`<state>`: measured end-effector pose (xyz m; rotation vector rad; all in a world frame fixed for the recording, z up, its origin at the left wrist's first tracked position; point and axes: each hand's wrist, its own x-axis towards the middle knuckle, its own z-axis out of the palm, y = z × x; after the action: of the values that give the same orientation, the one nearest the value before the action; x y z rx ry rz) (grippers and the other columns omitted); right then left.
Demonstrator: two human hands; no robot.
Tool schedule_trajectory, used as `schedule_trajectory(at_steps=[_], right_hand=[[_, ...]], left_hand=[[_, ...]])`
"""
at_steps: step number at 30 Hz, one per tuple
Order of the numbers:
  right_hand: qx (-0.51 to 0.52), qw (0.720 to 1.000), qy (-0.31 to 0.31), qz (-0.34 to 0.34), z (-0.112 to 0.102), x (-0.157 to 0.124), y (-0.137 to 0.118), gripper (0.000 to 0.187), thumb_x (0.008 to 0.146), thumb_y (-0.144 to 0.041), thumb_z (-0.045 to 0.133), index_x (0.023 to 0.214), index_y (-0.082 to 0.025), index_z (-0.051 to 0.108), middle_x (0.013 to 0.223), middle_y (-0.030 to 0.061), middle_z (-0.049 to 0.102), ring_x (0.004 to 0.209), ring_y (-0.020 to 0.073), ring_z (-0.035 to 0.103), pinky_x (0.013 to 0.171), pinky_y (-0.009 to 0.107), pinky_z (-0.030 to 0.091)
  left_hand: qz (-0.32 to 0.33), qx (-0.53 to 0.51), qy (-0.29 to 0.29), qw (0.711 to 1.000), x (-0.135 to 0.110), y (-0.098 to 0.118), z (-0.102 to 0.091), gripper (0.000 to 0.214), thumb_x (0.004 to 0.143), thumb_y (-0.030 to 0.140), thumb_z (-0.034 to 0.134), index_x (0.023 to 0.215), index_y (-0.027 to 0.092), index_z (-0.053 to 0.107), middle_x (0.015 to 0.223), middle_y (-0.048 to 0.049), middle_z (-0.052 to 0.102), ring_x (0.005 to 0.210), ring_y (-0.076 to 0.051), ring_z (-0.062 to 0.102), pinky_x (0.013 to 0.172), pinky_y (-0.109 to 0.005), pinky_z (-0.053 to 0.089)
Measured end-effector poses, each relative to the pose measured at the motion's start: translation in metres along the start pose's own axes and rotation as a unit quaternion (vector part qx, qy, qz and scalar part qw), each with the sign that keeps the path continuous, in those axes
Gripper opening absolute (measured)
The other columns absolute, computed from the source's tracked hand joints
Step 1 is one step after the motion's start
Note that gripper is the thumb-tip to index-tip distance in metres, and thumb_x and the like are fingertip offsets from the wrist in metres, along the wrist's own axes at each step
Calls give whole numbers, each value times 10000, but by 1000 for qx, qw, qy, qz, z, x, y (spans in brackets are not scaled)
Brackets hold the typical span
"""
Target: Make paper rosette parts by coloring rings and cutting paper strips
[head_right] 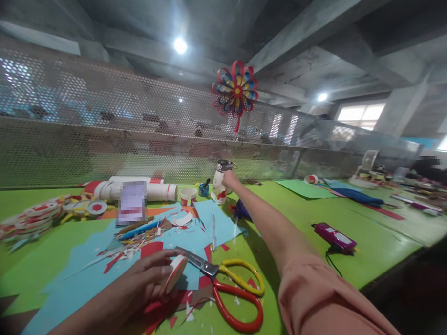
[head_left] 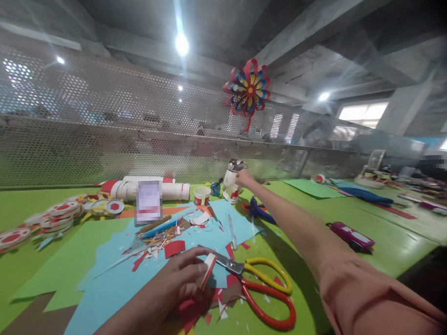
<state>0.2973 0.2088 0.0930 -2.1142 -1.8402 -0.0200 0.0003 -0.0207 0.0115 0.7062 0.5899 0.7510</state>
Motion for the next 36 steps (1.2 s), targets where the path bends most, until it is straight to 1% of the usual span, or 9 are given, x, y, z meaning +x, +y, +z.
schedule_trajectory(at_steps=[6, 12, 14, 16, 20, 25, 31, 34, 36], right_hand=[[99, 993, 58, -27, -14, -55, -2, 306, 906, -314, 586, 1170, -160, 586, 1201, 65, 594, 987, 248, 616, 799, 411, 533], [188, 972, -15, -138, 1, -164, -5, 269, 930, -311, 555, 1148, -155, 577, 1082, 67, 632, 858, 181, 644, 725, 365, 549], [188, 965, -45, -180, 0, -202, 2, 203, 913, -299, 573, 1043, -152, 624, 950, 43, 658, 773, 164, 637, 698, 348, 536], [161, 965, -50, -199, -3, -237, 13, 132, 867, -277, 591, 939, -221, 687, 885, 86, 666, 778, 209, 612, 735, 379, 505], [88, 970, -78, -214, -4, -285, 32, 242, 800, -305, 618, 1027, -276, 697, 997, 151, 627, 928, 299, 562, 830, 441, 427], [26, 963, -138, -229, -3, -304, 23, 421, 805, -209, 535, 1210, -304, 601, 970, 121, 628, 862, 254, 579, 744, 347, 422], [-19, 958, -197, -209, -3, -297, 3, 671, 710, -147, 568, 1355, -286, 450, 1067, 106, 615, 919, 272, 584, 708, 319, 404], [-7, 958, -212, -195, -2, -291, 2, 678, 671, -146, 597, 1324, -279, 472, 1107, 97, 640, 931, 269, 598, 717, 313, 413], [0, 964, -202, -176, -1, -287, 4, 560, 709, -182, 585, 1259, -262, 526, 1059, 100, 667, 891, 275, 612, 690, 320, 414]], left_hand=[[33, 40, -47, 998, 7, 10, -6, 430, 793, 254, 653, 1184, 155, 502, 839, -53, 594, 650, -134, 614, 536, -213, 434], [66, 82, -34, 994, 3, 25, -6, 456, 776, 286, 687, 1181, 159, 519, 966, -81, 617, 743, -170, 644, 628, -259, 478], [87, 74, -17, 993, 1, 28, -5, 477, 767, 251, 693, 1201, 168, 513, 973, -84, 628, 760, -175, 644, 666, -274, 493], [106, 69, -14, 992, 1, 30, -5, 512, 748, 194, 701, 1220, 161, 505, 966, -84, 633, 779, -173, 642, 713, -287, 501], [136, 101, -15, 985, 2, 33, -5, 549, 712, 184, 734, 1219, 146, 525, 995, -91, 624, 791, -171, 630, 723, -301, 505], [192, 176, -21, 965, -1, 35, -3, 558, 697, 246, 762, 1206, 143, 558, 1114, -132, 566, 878, -231, 635, 750, -351, 512], [213, 166, -23, 963, -3, 40, -5, 485, 731, 269, 750, 1191, 249, 598, 1090, -77, 578, 886, -216, 634, 780, -361, 504], [223, 160, -37, 961, -3, 42, -6, 435, 753, 266, 734, 1170, 251, 614, 1030, -67, 613, 888, -204, 624, 780, -341, 493], [230, 171, -46, 957, -3, 43, -6, 446, 753, 266, 735, 1181, 254, 607, 1022, -71, 624, 927, -219, 619, 795, -342, 485]])
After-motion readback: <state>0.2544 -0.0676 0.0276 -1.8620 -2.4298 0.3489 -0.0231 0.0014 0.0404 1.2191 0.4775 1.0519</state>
